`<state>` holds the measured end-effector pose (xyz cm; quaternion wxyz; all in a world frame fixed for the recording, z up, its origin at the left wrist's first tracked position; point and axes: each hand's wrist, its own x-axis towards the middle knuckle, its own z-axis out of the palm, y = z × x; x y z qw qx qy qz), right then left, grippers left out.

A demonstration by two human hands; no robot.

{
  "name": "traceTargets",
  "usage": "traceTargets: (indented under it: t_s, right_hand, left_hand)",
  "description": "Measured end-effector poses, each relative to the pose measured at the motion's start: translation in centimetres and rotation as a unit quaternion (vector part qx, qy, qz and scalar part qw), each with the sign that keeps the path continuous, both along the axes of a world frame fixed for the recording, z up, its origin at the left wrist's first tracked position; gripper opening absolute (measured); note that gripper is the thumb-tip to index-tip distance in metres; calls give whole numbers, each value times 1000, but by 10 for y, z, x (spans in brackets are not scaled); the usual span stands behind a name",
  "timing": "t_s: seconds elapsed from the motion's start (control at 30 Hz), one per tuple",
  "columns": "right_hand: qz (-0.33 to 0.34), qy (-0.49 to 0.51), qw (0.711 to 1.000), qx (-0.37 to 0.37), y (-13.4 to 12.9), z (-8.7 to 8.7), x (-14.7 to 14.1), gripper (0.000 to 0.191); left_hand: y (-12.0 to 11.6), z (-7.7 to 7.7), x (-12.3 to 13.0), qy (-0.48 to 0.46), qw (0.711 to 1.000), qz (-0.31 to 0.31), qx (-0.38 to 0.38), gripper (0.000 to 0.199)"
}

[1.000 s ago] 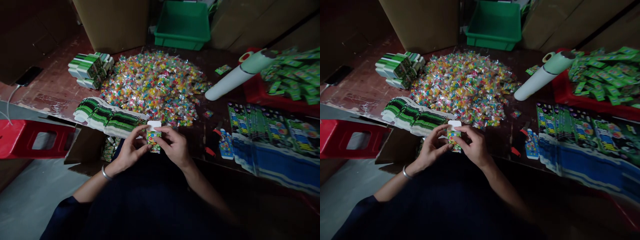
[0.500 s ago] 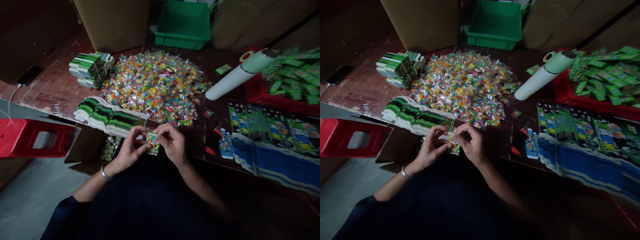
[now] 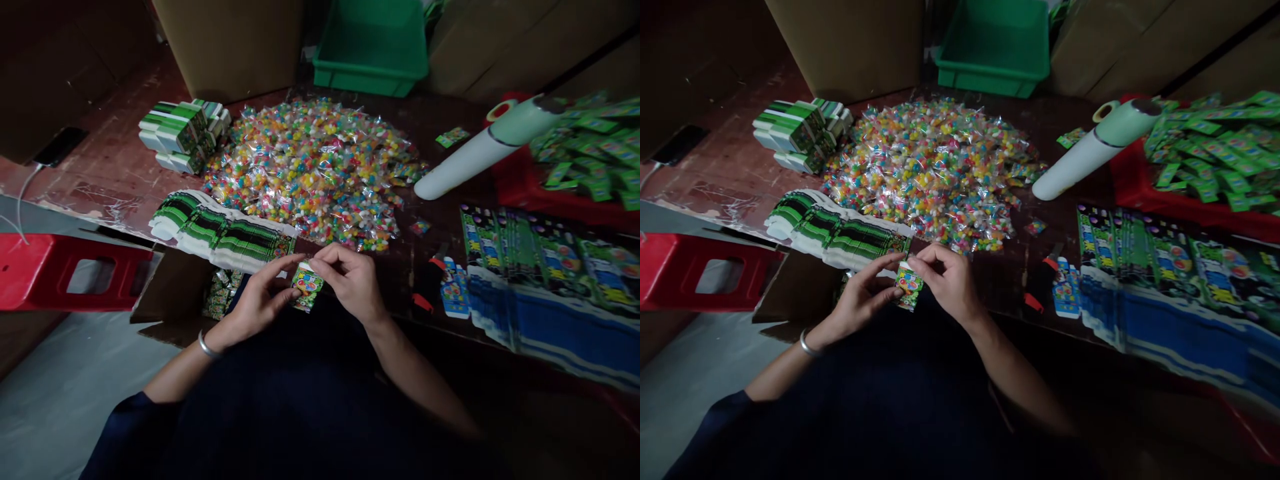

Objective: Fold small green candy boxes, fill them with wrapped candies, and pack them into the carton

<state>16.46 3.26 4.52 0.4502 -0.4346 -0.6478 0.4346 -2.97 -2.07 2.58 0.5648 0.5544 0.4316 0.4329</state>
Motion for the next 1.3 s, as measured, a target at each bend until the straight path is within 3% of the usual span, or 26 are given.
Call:
traceTargets:
  t_s: [0.13, 0.23, 0.27, 0.37, 0.5, 0.57, 0.7, 0.8, 1.13, 1.3]
  right_hand:
    - [10, -20, 997, 77, -13, -3, 0, 27]
    - [66, -36, 995, 71, -16, -17, 2, 18]
    - [81, -44, 994, 65, -16, -24, 1, 16]
    - [98, -120, 984, 90, -10, -47, -7, 42]
    - [120, -236, 953, 150, 1, -68, -24, 47]
    - [121, -257, 947, 152, 5, -72, -28, 43]
    - [125, -263, 946, 145, 8, -71, -26, 35]
    - [118, -281, 941, 145, 7, -70, -26, 41]
    - [104, -324, 923, 179, -4, -70, -27, 28]
    - [99, -336, 901, 257, -9, -70, -24, 16]
  left_hand:
    - [1, 5, -7, -8, 999, -15, -39, 40]
    - [3, 21, -39, 115, 990, -85, -16, 37]
    - [3, 28, -54, 185, 977, -106, 6, 36]
    - [2, 48, -102, 371, 920, -122, 34, 32]
    - [1, 56, -135, 451, 884, -110, 45, 39]
    - [2, 55, -133, 452, 886, -89, 45, 41]
    - [10, 53, -111, 381, 922, -61, 17, 30]
    - [15, 51, -95, 338, 939, -54, -4, 27]
    - [15, 31, -92, 347, 932, -99, -43, 28]
    - [12, 24, -84, 285, 947, -117, -96, 29]
